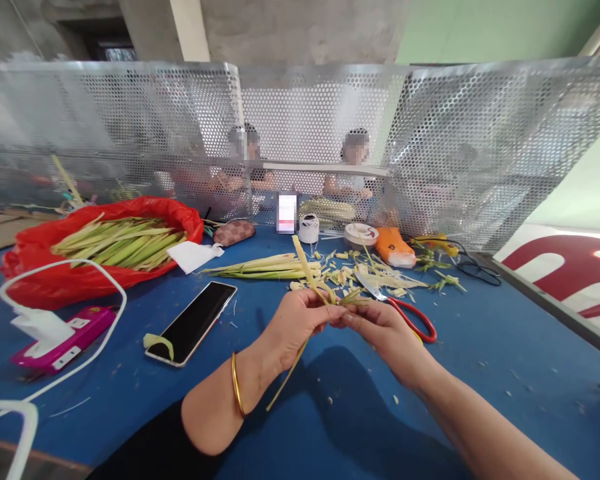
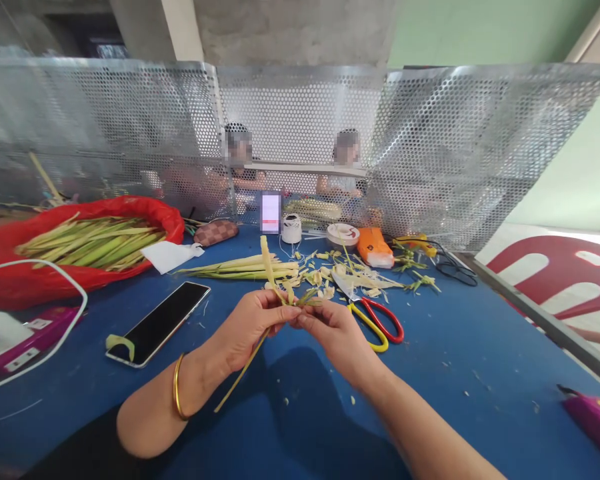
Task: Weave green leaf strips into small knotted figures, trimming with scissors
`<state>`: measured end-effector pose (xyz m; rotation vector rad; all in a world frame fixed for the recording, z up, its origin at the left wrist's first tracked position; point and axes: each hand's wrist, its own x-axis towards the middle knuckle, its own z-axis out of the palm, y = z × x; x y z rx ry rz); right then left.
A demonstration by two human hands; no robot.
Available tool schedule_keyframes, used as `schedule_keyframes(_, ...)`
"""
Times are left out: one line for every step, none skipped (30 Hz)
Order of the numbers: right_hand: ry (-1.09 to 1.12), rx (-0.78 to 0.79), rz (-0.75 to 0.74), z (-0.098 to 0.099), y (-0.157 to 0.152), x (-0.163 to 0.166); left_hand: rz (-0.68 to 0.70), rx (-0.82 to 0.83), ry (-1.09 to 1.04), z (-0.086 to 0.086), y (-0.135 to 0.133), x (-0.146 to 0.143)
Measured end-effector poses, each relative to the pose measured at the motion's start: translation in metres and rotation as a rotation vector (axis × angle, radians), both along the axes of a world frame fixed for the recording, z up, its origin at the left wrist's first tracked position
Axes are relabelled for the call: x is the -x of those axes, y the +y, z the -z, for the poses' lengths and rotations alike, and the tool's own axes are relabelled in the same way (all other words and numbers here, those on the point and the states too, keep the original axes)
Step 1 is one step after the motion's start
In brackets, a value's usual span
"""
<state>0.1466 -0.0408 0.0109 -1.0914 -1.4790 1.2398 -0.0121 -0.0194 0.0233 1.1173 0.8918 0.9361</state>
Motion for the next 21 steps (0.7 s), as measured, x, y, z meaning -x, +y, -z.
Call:
schedule_keyframes(-0.025, -0.010, -0.004, -0.002, 0.000, -0.003, 0.001, 0.004, 0.010, 0.000, 0.001, 0.001)
schedule_keyframes(-0.057, -0.021, -0.003, -0.004, 0.001, -0.005, -0.001, 0.008, 0.014, 0.000, 0.001, 0.001)
schedule_keyframes(-0.091, -0.029, 0.000, -0.006, 0.001, -0.008, -0.003, 0.010, 0.014, 0.000, 0.002, 0.002)
schedule_keyframes(-0.118, -0.033, 0.000, -0.008, 0.001, -0.010, -0.003, 0.007, 0.013, 0.000, 0.002, 0.003)
schedule_keyframes(-0.133, -0.034, -0.001, -0.009, 0.001, -0.012, 0.002, -0.002, 0.012, -0.001, 0.003, 0.003)
schedule_keyframes(-0.136, -0.032, -0.002, -0.011, 0.001, -0.013, 0.009, -0.013, 0.009, -0.001, 0.003, 0.004)
schedule_keyframes(-0.131, -0.029, -0.001, -0.012, 0.001, -0.014, 0.019, -0.023, 0.004, -0.002, 0.003, 0.004)
schedule_keyframes(-0.124, -0.026, 0.006, -0.012, 0.001, -0.014, 0.033, -0.029, -0.005, -0.002, 0.003, 0.005)
schedule_keyframes(-0.113, -0.024, 0.023, -0.013, 0.001, -0.014, 0.051, -0.032, -0.020, -0.003, 0.003, 0.005)
schedule_keyframes(-0.099, -0.019, 0.046, -0.013, 0.000, -0.013, 0.070, -0.032, -0.039, -0.004, 0.002, 0.005)
schedule_keyframes(-0.079, -0.009, 0.068, -0.013, 0.000, -0.012, 0.093, -0.030, -0.057, -0.005, 0.001, 0.005)
schedule_keyframes(-0.053, 0.009, 0.080, -0.013, -0.001, -0.011, 0.115, -0.029, -0.075, -0.005, 0.000, 0.005)
schedule_keyframes(-0.018, 0.030, 0.078, -0.013, -0.002, -0.010, 0.136, -0.031, -0.091, -0.005, -0.001, 0.005)
schedule_keyframes(0.026, 0.055, 0.057, -0.014, -0.003, -0.008, 0.153, -0.034, -0.109, -0.006, -0.001, 0.005)
schedule_keyframes(0.079, 0.080, 0.023, -0.014, -0.003, -0.007, 0.165, -0.039, -0.128, -0.006, -0.002, 0.005)
schedule_keyframes(0.134, 0.105, -0.018, -0.014, -0.004, -0.005, 0.177, -0.046, -0.145, -0.006, -0.003, 0.005)
schedule_keyframes(0.187, 0.130, -0.066, -0.015, -0.005, -0.004, 0.191, -0.053, -0.161, -0.006, -0.003, 0.005)
schedule_keyframes(0.234, 0.161, -0.113, -0.015, -0.005, -0.003, 0.212, -0.057, -0.175, -0.006, -0.004, 0.005)
schedule_keyframes(0.277, 0.198, -0.155, -0.016, -0.006, -0.002, 0.238, -0.058, -0.189, -0.006, -0.004, 0.006)
schedule_keyframes(0.318, 0.243, -0.189, -0.016, -0.006, -0.001, 0.269, -0.056, -0.201, -0.006, -0.005, 0.007)
schedule_keyframes(0.356, 0.293, -0.215, -0.016, -0.007, -0.001, 0.302, -0.053, -0.211, -0.006, -0.005, 0.008)
